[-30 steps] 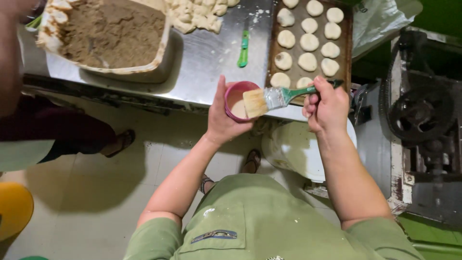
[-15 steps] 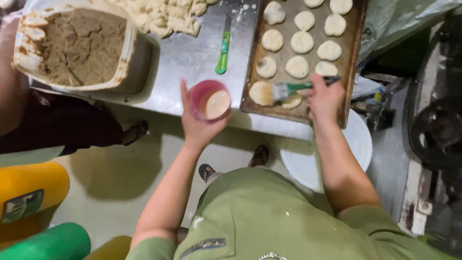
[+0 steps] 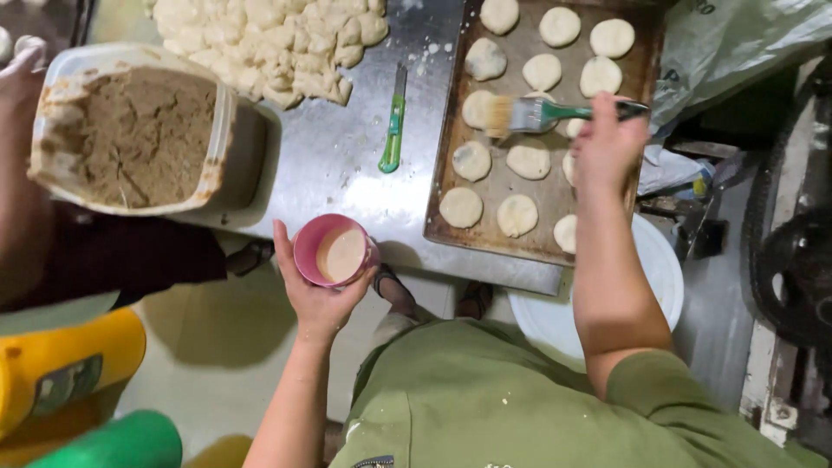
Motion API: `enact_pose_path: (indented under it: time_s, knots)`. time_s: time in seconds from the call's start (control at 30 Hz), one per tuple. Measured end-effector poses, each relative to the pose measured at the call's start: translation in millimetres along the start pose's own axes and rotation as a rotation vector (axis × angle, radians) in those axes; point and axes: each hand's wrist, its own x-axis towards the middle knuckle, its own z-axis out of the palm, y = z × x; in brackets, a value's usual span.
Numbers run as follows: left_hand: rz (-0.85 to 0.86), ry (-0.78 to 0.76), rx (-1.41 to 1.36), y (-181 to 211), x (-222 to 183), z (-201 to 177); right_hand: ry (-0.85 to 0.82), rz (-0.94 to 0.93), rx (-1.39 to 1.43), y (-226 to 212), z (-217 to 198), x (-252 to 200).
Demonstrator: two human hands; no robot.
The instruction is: Filling small dough portions with a savory paste and arranging them on baking sheets
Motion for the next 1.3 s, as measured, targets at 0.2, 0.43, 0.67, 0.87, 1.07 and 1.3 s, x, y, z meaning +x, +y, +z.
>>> enact_pose_path:
  time_s: [0.2, 0.43, 0.67, 0.87, 1.07, 1.3]
  knots:
    - [-0.155, -0.190, 0.124, -20.6, 26.8, -11.3, 0.217, -0.269, -0.129, 19.2, 15.1, 50.0]
    - [-0.105, -0.312, -0.097, -78.5, 59.9, -17.1, 0.169, 0.373, -0.034, -8.4, 81.8, 38.4]
    - [0.032, -0.442, -0.422, -103.2, 87.3, -6.9, 0.405, -0.083, -0.136, -23.2, 119.1, 80.6]
    - [0.028, -0.493, -0.418, -122.2, 71.4, -3.2, 0.438, -0.104, -0.136, 35.3, 101.5, 152.3]
    - [-0.047, -0.376, -0.258, -112.1, 43.4, -8.5, 0.454, -0.233, -0.278, 29.8, 45.5, 162.8]
    - [-0.073, -0.082, 0.139, -119.3, -36.2, -52.3, 0.284, 0.030, -0.406, 2.6, 21.1, 125.2]
